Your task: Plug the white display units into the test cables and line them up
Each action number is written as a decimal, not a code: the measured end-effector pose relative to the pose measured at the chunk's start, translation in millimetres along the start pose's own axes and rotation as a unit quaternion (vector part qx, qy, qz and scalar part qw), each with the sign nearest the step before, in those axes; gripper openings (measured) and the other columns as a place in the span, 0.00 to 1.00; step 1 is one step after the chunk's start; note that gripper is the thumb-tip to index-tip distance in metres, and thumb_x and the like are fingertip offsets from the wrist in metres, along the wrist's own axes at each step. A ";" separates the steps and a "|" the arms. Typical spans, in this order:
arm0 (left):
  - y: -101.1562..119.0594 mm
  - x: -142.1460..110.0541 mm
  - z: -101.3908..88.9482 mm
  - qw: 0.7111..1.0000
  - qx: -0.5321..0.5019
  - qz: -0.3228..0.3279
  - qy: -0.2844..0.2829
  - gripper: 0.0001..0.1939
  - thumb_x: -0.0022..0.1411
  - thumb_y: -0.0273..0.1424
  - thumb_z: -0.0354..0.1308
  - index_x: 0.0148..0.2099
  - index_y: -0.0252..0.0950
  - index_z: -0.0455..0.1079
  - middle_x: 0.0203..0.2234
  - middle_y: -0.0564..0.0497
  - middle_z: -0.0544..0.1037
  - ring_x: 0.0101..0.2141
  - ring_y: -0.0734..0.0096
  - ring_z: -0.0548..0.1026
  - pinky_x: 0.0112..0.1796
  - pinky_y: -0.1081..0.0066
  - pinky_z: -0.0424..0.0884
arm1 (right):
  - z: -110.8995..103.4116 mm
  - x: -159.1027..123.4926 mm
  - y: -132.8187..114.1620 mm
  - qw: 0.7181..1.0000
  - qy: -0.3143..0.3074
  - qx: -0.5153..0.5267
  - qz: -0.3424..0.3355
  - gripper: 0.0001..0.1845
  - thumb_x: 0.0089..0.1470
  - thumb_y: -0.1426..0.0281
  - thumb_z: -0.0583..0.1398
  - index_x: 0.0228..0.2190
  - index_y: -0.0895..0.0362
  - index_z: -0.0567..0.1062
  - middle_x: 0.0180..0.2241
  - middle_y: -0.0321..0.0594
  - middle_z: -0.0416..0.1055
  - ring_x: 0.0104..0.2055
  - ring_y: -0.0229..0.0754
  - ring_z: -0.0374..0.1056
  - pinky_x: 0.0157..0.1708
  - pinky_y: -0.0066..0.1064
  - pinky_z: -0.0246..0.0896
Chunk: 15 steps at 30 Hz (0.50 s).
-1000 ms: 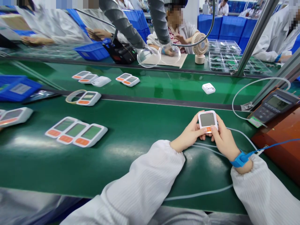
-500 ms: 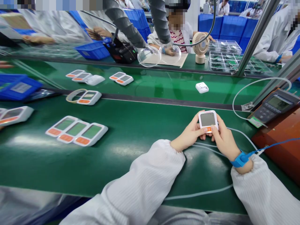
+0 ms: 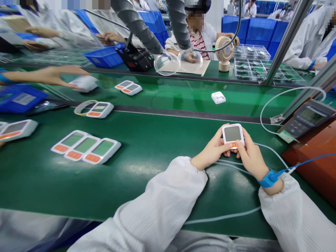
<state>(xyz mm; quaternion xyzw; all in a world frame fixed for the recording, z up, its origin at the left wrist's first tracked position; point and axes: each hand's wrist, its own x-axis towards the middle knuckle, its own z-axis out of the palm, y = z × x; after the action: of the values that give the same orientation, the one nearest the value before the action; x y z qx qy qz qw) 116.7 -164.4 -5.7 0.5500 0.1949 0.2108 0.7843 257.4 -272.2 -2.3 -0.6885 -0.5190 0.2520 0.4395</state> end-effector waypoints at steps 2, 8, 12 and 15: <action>0.3 0.1 0.4 1.000 -0.003 -0.001 0.001 0.53 0.57 0.39 0.69 0.74 0.39 0.41 0.28 0.57 0.74 0.24 0.78 0.69 0.29 0.73 0.65 | -0.1 0.2 0.3 1.000 -0.001 -0.002 -0.003 0.34 0.68 0.59 0.49 0.70 0.59 0.55 0.31 0.39 0.73 0.27 0.43 0.71 0.32 0.32 0.68; -0.6 0.1 0.3 1.000 -0.005 0.002 0.000 0.53 0.57 0.39 0.69 0.74 0.40 0.40 0.28 0.57 0.74 0.24 0.78 0.70 0.29 0.73 0.65 | -0.9 0.9 1.0 1.000 -0.007 -0.002 -0.009 0.34 0.69 0.58 0.49 0.70 0.58 0.54 0.32 0.38 0.73 0.27 0.43 0.71 0.32 0.32 0.68; -1.0 -0.6 -0.2 1.000 -0.006 0.007 -0.011 0.54 0.58 0.39 0.69 0.75 0.42 0.39 0.30 0.56 0.74 0.25 0.77 0.71 0.30 0.73 0.67 | -2.1 0.5 0.2 1.000 -0.003 0.001 -0.016 0.34 0.69 0.58 0.49 0.70 0.59 0.54 0.34 0.41 0.73 0.28 0.43 0.71 0.32 0.32 0.69; -1.7 -0.2 -0.7 1.000 0.001 0.006 -0.021 0.53 0.59 0.40 0.68 0.75 0.41 0.40 0.29 0.56 0.74 0.26 0.77 0.71 0.31 0.72 0.68 | -3.0 0.2 1.1 0.999 0.006 -0.032 -0.026 0.33 0.69 0.59 0.49 0.70 0.60 0.55 0.33 0.41 0.73 0.28 0.44 0.71 0.32 0.32 0.68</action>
<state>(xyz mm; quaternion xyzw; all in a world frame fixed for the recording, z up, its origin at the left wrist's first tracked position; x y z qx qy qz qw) 116.3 -164.5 -7.5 0.5562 0.1755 0.2041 0.7862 260.4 -273.1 -1.8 -0.6899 -0.5415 0.2198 0.4272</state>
